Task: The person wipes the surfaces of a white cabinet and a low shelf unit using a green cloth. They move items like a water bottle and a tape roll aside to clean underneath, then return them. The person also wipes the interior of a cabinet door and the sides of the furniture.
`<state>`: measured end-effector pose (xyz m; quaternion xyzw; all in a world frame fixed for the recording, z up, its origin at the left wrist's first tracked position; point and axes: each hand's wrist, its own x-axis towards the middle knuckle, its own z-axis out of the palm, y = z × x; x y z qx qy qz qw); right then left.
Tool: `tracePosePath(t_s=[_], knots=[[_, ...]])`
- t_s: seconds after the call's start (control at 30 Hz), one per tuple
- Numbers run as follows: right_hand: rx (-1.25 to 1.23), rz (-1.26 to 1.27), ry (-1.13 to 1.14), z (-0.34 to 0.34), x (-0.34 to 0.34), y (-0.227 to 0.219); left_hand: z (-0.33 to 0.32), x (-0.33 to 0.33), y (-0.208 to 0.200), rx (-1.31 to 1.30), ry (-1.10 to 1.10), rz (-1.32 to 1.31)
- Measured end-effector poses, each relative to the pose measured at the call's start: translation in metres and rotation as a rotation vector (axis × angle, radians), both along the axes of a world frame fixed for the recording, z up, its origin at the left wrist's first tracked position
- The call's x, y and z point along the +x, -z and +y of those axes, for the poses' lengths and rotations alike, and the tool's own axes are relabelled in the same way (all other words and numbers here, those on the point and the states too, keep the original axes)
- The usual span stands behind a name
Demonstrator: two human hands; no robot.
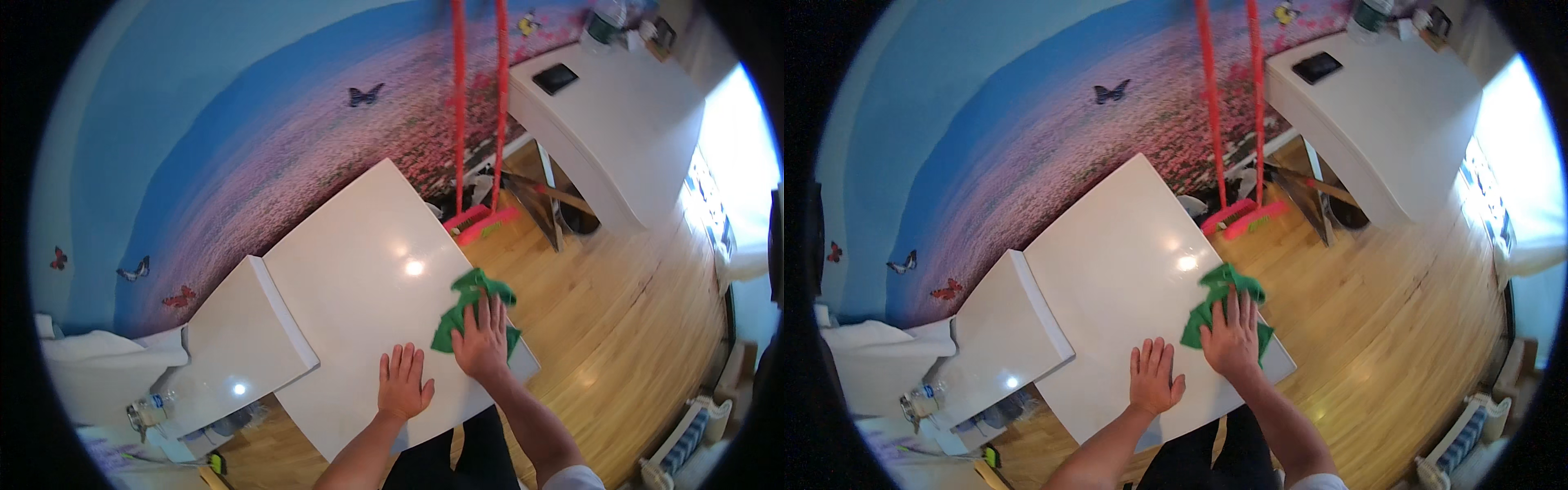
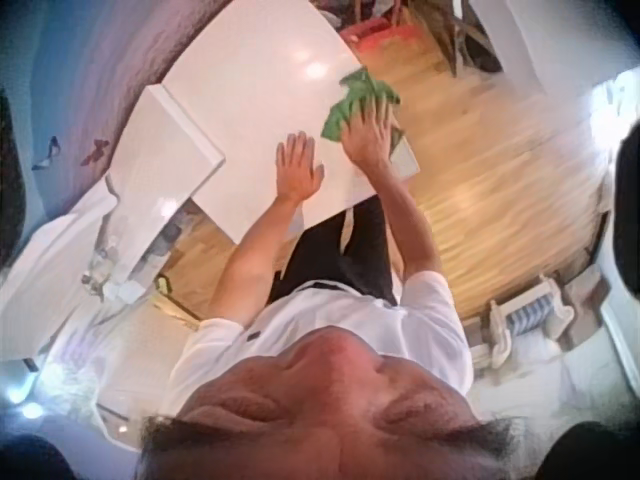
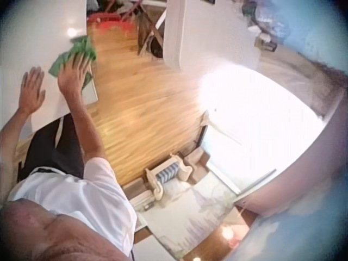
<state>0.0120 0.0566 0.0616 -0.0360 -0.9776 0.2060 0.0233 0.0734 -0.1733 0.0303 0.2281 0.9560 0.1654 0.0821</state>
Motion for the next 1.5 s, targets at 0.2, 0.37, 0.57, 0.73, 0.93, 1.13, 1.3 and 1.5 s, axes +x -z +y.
tracePosePath(t_s=[0.2,0.37,0.57,0.73,0.93,1.13,1.3,1.5], knots=[[0.080,0.166,-0.140,-0.040,-0.174,0.030,-0.003,-0.002,-0.004,-0.016,-0.020,-0.089],[0.213,0.164,-0.079,-0.096,-0.283,0.046,-0.003,-0.001,-0.002,0.054,-0.038,-0.059],[0.267,0.033,-0.487,-0.210,-0.290,0.033,-0.008,-0.005,-0.010,0.016,-0.045,-0.027],[0.177,0.184,-0.979,-0.245,-0.232,0.031,-0.002,-0.010,-0.004,0.039,-0.044,-0.014],[-0.033,0.046,-1.171,-0.153,-0.116,0.030,-0.009,0.003,0.008,0.184,-0.089,-0.053],[0.089,0.042,-0.554,-0.080,-0.154,0.025,-0.012,-0.001,-0.007,0.201,-0.100,-0.107],[0.049,0.126,-0.454,-0.185,-0.247,0.035,-0.012,-0.003,-0.005,0.188,-0.095,-0.055],[0.064,0.176,-0.801,-0.266,-0.211,0.043,-0.004,-0.001,0.007,0.151,-0.090,-0.055]])
